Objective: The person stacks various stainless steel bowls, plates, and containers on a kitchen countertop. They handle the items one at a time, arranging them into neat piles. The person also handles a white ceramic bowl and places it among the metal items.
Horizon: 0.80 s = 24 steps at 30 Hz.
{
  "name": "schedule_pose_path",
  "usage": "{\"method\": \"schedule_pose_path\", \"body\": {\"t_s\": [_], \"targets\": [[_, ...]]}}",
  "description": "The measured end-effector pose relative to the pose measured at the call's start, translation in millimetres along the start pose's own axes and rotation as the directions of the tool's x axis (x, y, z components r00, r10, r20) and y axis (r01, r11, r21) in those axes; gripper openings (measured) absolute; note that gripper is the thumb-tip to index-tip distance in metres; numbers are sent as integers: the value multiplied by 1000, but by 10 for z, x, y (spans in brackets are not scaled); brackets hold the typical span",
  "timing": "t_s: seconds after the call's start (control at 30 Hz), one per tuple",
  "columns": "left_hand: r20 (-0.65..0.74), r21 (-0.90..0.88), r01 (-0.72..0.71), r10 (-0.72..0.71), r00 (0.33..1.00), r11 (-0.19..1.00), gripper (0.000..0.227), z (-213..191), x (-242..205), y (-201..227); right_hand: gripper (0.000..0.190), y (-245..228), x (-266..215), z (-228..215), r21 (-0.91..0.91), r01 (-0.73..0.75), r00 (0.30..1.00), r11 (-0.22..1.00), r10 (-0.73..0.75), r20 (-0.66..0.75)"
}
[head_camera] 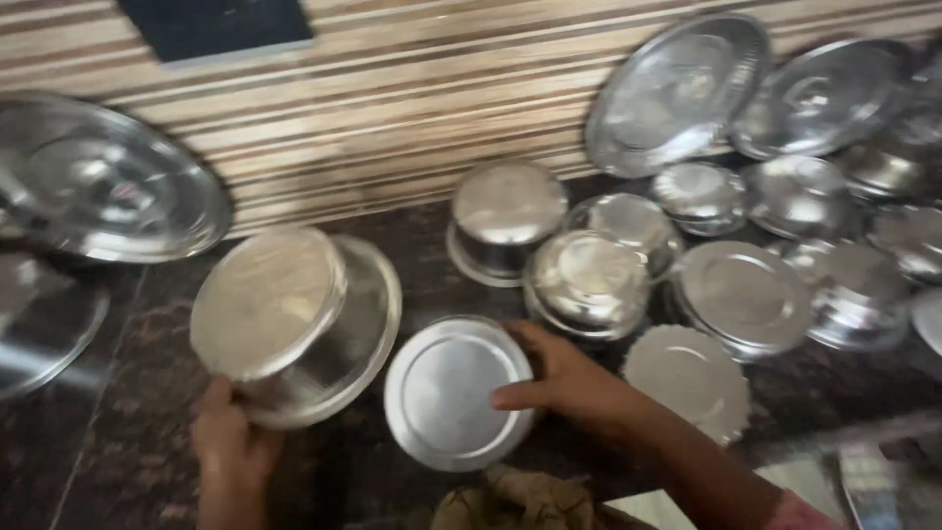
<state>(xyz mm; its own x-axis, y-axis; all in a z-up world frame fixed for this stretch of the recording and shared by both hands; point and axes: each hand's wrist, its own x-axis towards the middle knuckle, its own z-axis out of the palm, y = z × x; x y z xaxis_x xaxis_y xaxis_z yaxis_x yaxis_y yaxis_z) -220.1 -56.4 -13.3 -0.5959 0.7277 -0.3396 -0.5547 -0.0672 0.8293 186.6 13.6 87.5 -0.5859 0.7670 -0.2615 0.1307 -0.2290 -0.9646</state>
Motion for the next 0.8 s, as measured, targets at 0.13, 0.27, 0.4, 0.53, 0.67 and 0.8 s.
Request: {"method": "schedule_pose_path", "body": {"t_s": [0.13, 0.27, 0.4, 0.53, 0.67, 0.8], "targets": [[19, 41, 82, -83, 996, 996, 39, 441, -574, -79, 94, -75, -656, -496, 127, -27, 975, 992, 54, -215], [515, 377, -598, 377, 770, 707, 32, 507, -952, -325, 83, 65, -1031, -958, 331, -21, 884, 943, 172, -435], [794, 285, -854, 392, 464, 434, 39, 654, -1028, -709, 75, 104, -1254, -1211, 372, 45, 798, 927, 191, -572], [766, 370, -811, 345, 542, 454, 40, 930, -917, -953, 71, 334, -1407, -1532, 407, 206, 797, 890, 88, -598], [389, -236, 267, -161, 907, 934, 40, 1211, -933, -1082, 66, 268, -1542, -1758, 389, 256, 733, 885, 84, -675], [531, -241, 203, -47, 846, 949, 37, 1069, -789, -1293, 73, 368, -1743, -2129, 323, 220, 658, 920, 104, -745]]}}
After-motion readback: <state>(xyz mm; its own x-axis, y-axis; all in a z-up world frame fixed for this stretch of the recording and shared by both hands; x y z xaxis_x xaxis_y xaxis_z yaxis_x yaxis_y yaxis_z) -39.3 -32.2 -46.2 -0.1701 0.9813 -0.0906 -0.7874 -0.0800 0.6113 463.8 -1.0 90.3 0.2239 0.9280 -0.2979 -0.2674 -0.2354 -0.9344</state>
